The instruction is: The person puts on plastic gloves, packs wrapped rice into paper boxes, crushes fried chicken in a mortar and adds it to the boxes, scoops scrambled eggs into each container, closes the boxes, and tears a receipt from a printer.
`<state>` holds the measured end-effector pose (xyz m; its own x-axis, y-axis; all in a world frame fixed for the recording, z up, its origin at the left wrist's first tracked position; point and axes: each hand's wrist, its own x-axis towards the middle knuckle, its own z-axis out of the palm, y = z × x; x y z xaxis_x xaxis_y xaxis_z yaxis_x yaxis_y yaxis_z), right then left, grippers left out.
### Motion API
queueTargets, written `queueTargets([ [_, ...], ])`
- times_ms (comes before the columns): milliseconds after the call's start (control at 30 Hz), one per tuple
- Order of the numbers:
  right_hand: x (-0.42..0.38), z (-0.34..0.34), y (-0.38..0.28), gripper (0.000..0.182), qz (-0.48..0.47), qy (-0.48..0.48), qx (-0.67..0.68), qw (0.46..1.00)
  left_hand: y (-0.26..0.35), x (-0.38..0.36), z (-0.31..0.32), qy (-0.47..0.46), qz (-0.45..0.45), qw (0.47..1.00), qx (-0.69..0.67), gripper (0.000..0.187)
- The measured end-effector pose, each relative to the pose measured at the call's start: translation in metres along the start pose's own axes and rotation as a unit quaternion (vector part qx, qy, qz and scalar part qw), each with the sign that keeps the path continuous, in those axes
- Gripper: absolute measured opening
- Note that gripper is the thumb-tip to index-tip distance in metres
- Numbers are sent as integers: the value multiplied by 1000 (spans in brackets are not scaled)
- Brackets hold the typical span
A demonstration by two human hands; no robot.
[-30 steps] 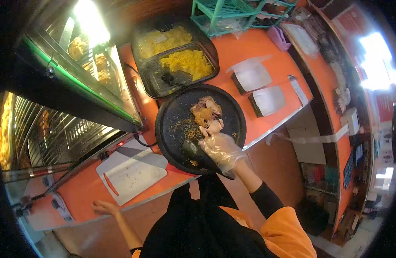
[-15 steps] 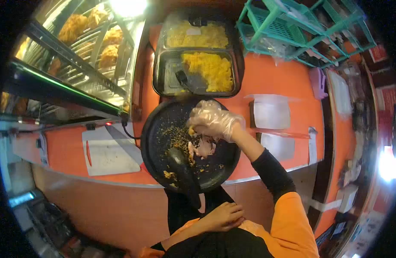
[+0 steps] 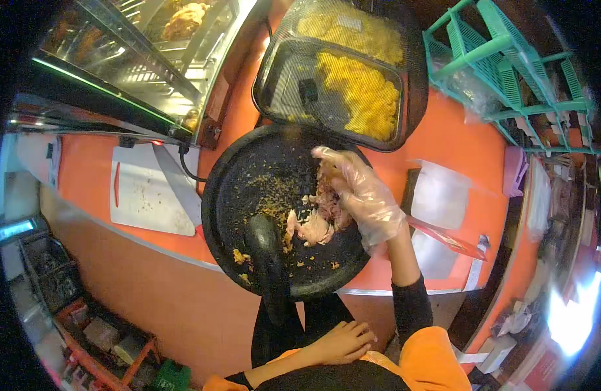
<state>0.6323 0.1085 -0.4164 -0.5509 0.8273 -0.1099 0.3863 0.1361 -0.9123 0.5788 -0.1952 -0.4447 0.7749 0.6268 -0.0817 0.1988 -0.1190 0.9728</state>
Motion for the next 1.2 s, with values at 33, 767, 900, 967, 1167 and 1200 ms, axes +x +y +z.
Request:
queueTargets([
  [33,-1,4,1,41,-29,1,-6,1000,-1,-1,3,-13,-1,1000,-20,34],
  [767,-25,-6,-6,46,48,-65,-201,976,-24,-41,25,-99,-20,993,-60,31],
  [900,-24,-13,-10,37,89,-112,-137,980,-26,-46,30,-95,-19,995,-35,31],
  [967,-26,-13,-9,36,201,-125,-20,971,-30,-48,28,-136,-25,989,-49,36],
  [1167,-41,-10,-3,40,206,-55,135,968,-36,-57,36,-143,-31,988,-54,37],
  [1200,-42,-9,-5,40,207,-52,135,968,-37,-58,37,-146,-29,987,-54,37],
])
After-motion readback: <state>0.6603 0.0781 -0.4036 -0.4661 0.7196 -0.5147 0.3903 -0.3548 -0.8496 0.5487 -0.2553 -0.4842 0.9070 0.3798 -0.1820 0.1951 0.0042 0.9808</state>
